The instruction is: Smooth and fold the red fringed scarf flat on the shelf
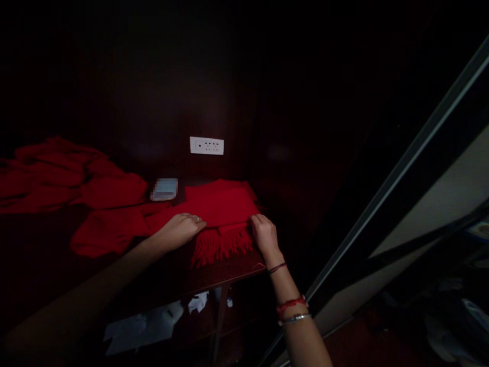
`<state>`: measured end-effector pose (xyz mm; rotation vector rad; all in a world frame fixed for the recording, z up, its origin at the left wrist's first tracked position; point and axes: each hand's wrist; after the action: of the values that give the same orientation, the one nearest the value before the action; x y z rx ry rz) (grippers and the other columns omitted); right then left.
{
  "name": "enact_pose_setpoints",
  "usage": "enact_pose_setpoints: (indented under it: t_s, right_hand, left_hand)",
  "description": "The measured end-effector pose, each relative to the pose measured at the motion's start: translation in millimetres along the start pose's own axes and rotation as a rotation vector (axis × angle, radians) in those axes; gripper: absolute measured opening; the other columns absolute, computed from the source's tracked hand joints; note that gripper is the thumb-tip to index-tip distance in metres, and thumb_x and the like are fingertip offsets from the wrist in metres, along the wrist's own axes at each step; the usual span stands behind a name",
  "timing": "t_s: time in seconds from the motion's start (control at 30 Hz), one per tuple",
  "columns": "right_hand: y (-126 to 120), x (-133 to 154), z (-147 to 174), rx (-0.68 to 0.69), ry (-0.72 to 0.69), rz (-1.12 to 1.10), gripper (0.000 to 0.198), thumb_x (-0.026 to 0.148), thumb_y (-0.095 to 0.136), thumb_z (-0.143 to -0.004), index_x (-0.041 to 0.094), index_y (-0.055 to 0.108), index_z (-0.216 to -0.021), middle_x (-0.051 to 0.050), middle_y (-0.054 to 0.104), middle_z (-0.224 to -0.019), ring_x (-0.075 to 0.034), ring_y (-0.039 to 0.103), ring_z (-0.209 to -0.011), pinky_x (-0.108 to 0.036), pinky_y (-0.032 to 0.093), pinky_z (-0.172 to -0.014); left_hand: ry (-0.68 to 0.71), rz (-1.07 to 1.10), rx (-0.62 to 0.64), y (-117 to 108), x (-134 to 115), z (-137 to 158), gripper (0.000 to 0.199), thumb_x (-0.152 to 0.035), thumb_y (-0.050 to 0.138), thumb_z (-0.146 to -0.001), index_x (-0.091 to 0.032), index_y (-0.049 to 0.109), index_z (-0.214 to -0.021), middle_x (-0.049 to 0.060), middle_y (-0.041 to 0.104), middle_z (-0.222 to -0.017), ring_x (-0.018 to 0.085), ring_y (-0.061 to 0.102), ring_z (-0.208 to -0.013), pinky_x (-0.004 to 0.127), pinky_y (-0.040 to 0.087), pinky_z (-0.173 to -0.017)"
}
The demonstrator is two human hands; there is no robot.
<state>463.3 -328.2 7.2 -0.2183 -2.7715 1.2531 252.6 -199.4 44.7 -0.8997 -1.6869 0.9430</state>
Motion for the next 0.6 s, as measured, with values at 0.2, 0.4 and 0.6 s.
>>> enact_pose_setpoints:
  t_s: [0.2, 0.4, 0.6]
  right_hand:
    - [2, -1, 3, 0.018, -0.006, -0.027, 0.019, 0.015, 0.037, -0.082, 0.017, 0.055, -0.082, -0.004, 0.054, -0.077, -0.013, 0.049, -0.074, -0.021, 0.037, -0.067]
    - [4, -1, 0, -0.020, 0.059, -0.062, 0.017, 0.017, 0.035, -0.082, 0.017, 0.052, -0.079, -0.004, 0.053, -0.076, -0.014, 0.048, -0.074, -0.022, 0.037, -0.068]
    - [4, -2, 0, -0.093, 0.090, -0.101, 0.019, 0.015, 0.033, -0.083, 0.016, 0.051, -0.081, -0.006, 0.053, -0.080, -0.015, 0.047, -0.078, -0.023, 0.036, -0.070]
  left_hand:
    - [-0.038, 0.004, -0.058, 7, -20, -6, 0.014, -0.014, 0.045, -0.078, -0.017, 0.051, -0.091, 0.006, 0.058, -0.087, 0.019, 0.056, -0.080, 0.029, 0.042, -0.064]
    - [-0.030, -0.028, -0.098, 8, -23, -13, 0.016, -0.010, 0.043, -0.078, -0.016, 0.050, -0.091, 0.007, 0.056, -0.092, 0.018, 0.056, -0.081, 0.028, 0.043, -0.066]
    - [-0.039, -0.060, -0.177, 2, -12, -10, 0.016, -0.013, 0.042, -0.080, -0.017, 0.051, -0.093, 0.006, 0.056, -0.089, 0.017, 0.055, -0.080, 0.028, 0.042, -0.068]
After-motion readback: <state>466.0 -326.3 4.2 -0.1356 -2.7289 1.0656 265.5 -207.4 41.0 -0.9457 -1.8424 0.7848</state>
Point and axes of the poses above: each hand's wrist, its own z-axis away from the middle knuckle, its own y-axis out of the palm, x = y × z
